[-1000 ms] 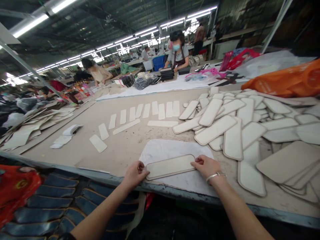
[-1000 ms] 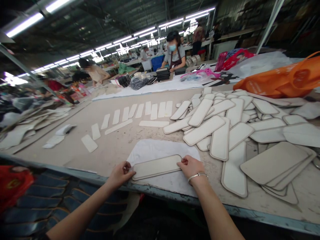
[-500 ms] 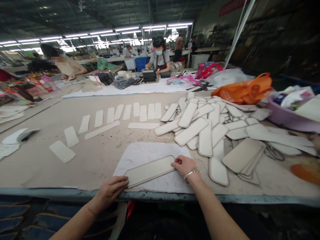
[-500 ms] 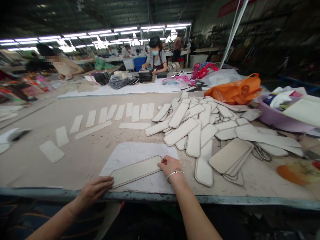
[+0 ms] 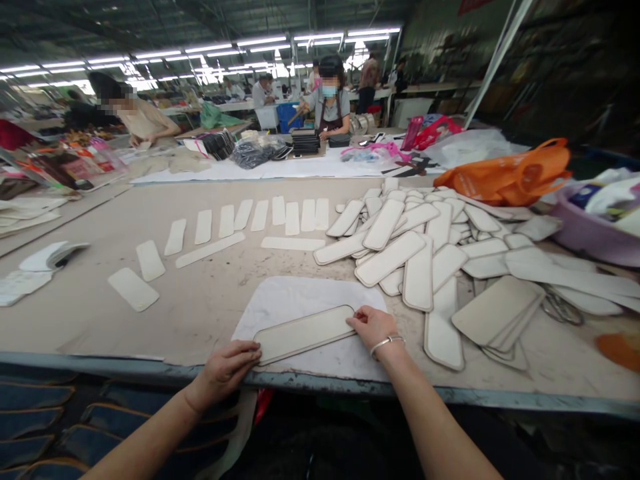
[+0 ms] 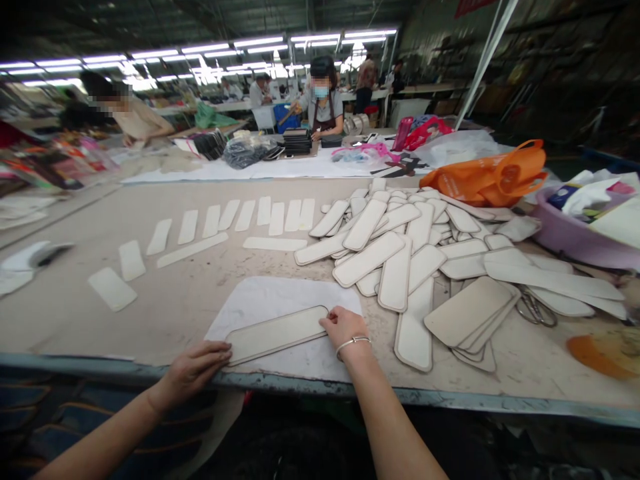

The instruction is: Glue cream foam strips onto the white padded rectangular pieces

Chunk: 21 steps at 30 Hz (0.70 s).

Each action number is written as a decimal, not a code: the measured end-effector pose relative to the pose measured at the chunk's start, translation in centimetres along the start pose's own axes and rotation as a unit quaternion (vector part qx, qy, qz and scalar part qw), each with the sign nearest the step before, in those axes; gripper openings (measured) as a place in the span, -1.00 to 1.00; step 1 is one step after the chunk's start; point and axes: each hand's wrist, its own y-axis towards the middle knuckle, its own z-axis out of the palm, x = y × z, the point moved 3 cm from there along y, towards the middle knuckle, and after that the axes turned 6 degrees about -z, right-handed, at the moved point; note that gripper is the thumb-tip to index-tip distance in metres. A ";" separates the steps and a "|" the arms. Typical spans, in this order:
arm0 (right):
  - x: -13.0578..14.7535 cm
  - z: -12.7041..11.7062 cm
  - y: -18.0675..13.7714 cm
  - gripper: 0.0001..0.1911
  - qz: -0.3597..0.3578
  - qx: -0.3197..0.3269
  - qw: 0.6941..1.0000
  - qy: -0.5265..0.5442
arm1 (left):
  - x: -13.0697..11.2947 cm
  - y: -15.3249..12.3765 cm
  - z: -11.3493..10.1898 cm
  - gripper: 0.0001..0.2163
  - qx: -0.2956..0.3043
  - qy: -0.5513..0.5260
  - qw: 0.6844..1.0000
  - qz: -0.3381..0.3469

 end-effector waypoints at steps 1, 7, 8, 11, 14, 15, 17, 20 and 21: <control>0.1 0.0 0.0 -0.84 0.001 0.002 1.000 -0.005 | 0.0 0.0 0.0 -0.80 -0.001 -0.003 1.000 -0.002; 0.3 0.1 0.0 -0.81 -0.006 0.006 1.000 -0.030 | -0.2 0.1 0.0 -0.80 0.011 -0.022 0.999 -0.021; 0.4 0.1 -0.1 -0.81 -0.006 0.006 0.999 -0.032 | -0.2 0.1 0.0 -0.80 0.012 -0.023 0.999 -0.024; 0.4 0.1 -0.1 -0.81 -0.008 0.008 0.999 -0.041 | -0.2 0.0 0.1 -0.80 0.012 -0.025 0.999 -0.033; 0.5 0.2 -0.1 -0.80 -0.013 0.009 0.998 -0.057 | -0.1 -0.1 0.2 -0.81 0.019 -0.023 0.999 -0.036; 0.6 0.2 -0.2 -0.80 -0.015 0.009 0.998 -0.063 | -0.1 -0.2 0.2 -0.81 0.023 -0.022 0.999 -0.038; 0.8 0.2 -0.3 -0.80 -0.023 0.013 0.996 -0.080 | 0.0 -0.2 0.3 -0.81 0.032 -0.018 0.998 -0.041; 1.1 0.2 -0.6 -0.75 -0.036 0.017 0.991 -0.126 | -0.1 -0.2 0.3 -0.82 0.038 -0.014 0.998 -0.046; 1.2 0.1 -0.7 -0.73 -0.038 0.016 0.989 -0.143 | -0.1 -0.2 0.3 -0.82 0.037 -0.014 0.998 -0.048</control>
